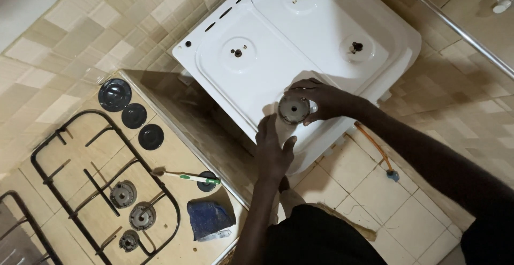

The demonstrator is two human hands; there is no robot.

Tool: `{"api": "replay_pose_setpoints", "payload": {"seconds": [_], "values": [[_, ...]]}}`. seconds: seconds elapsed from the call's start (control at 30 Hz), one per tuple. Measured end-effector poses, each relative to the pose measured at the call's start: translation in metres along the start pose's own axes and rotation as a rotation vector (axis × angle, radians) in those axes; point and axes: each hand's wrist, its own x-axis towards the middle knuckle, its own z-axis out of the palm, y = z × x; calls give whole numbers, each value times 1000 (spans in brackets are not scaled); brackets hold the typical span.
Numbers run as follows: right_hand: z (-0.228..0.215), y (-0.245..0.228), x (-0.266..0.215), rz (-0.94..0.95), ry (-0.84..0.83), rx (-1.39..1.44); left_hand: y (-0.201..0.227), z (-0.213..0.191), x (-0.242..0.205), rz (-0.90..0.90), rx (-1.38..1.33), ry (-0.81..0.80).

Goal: Cleaning gas stove burner caps and the stove surface using a toothbrush and a cloth.

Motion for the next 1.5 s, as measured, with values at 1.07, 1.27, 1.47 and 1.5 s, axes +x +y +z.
{"api": "replay_pose_setpoints", "payload": {"seconds": [1.07, 1.27, 1.47, 1.5], "values": [[37, -6, -8, 172, 199, 70, 25, -54, -67, 251, -248, -97], [71, 22, -5, 69, 534, -114, -25, -61, -168, -192, -503, 28], [72, 28, -1, -79, 605, -173, -23, -88, -197, -386, -659, 190], [69, 27, 0, -14, 572, -176, -22, -93, -193, -351, -606, 204]]}}
